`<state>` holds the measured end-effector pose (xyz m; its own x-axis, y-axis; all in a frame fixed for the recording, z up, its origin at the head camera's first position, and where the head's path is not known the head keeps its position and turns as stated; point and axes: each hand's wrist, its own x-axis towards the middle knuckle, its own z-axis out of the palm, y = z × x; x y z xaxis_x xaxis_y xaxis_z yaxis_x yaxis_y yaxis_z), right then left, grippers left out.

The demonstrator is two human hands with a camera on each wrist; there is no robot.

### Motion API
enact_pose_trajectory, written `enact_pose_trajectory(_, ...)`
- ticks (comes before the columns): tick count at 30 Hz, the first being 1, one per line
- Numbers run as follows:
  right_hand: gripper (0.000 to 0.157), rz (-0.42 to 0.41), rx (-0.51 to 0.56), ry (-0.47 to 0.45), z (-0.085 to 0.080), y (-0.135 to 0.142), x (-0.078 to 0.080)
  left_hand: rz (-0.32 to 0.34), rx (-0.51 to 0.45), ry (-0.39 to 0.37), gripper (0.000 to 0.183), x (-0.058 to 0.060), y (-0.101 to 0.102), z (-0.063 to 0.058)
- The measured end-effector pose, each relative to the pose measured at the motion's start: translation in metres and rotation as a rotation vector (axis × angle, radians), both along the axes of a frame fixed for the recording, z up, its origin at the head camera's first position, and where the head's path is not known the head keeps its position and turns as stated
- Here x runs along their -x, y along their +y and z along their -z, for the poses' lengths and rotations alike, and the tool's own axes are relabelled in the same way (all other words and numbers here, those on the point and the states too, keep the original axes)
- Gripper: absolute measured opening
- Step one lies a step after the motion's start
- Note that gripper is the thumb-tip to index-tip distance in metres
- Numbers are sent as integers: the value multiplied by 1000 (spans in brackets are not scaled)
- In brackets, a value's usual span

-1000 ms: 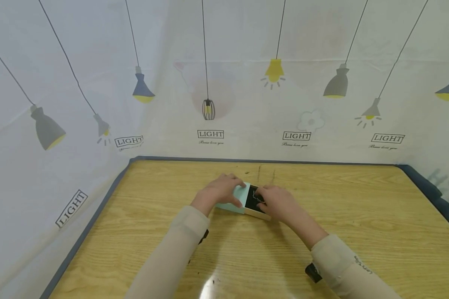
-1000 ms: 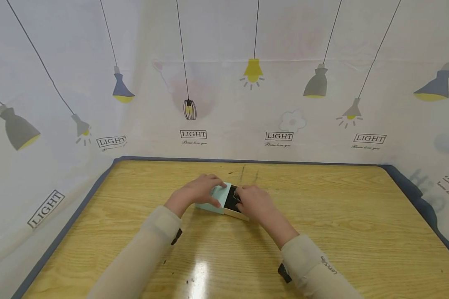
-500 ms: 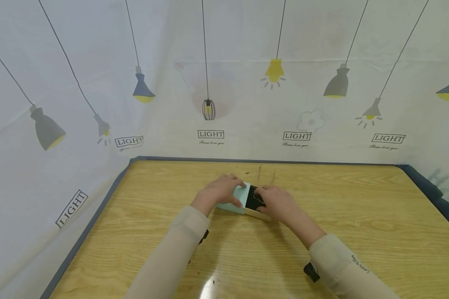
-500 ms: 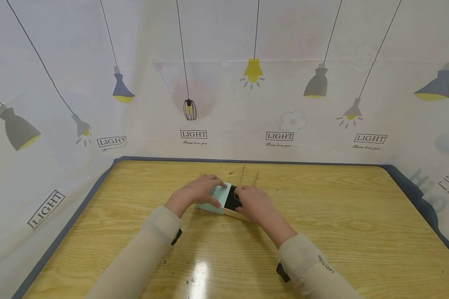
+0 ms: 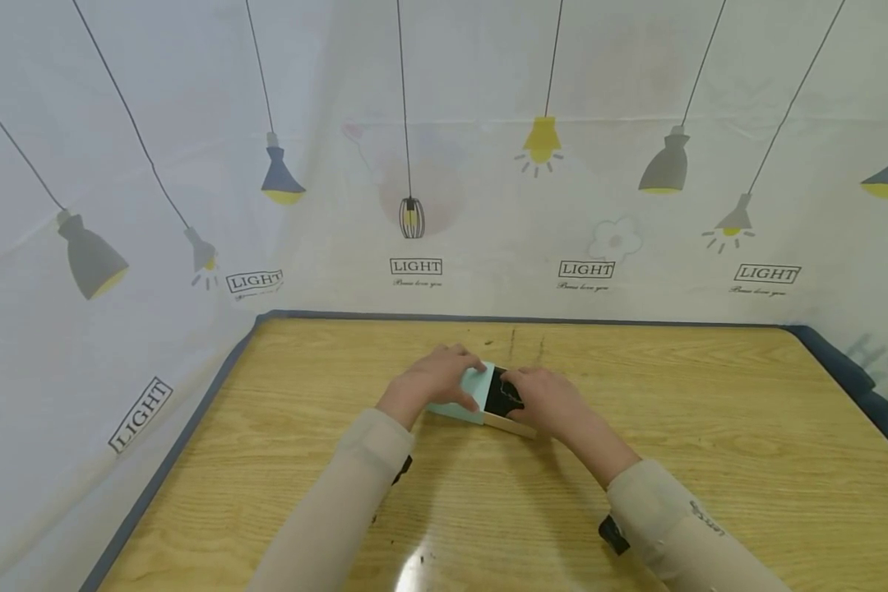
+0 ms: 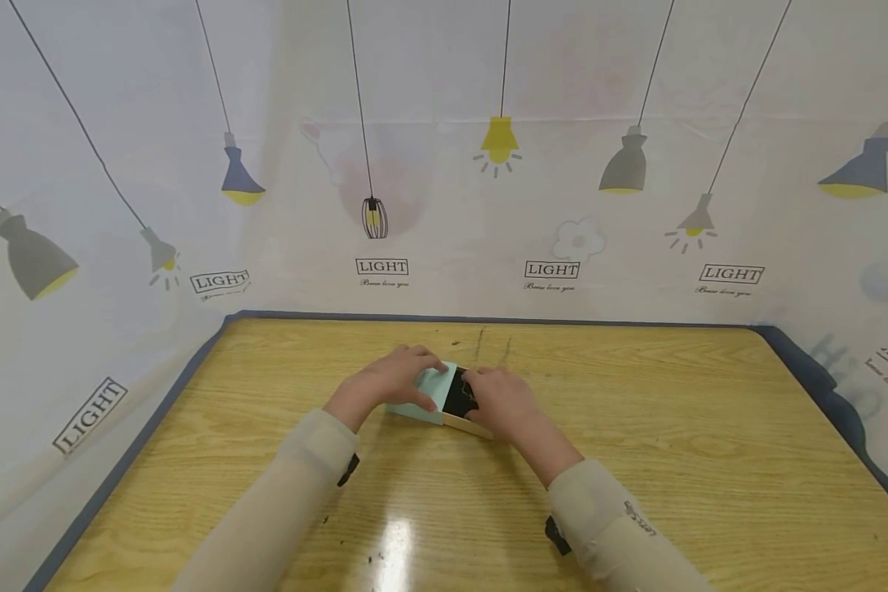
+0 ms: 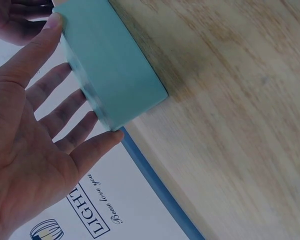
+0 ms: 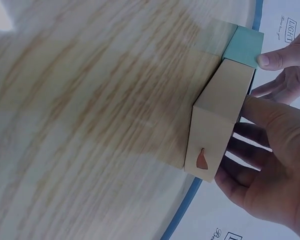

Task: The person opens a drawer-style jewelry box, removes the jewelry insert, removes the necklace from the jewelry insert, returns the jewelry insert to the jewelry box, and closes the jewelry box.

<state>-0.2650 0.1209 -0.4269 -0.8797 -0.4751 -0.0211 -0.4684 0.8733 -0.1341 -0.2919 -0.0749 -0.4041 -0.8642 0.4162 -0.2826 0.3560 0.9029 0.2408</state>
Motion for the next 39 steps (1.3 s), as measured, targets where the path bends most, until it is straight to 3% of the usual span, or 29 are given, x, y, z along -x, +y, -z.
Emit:
enact_pose_trajectory(5, 59, -8, 8, -18, 1, 0, 1, -1, 1, -2, 68, 1, 0, 1)
enact_pose_trajectory(18, 52, 15, -25, -71, 1, -6, 5, -4, -6, -1, 68, 1, 0, 2)
enact_pose_trajectory(27, 55, -11, -99, 18, 5, -9, 5, -11, -7, -11, 67, 0, 1, 1)
enact_pose_trajectory(39, 60, -4, -157, 51, 8, -10, 3, -22, -35, -2, 67, -1, 0, 3)
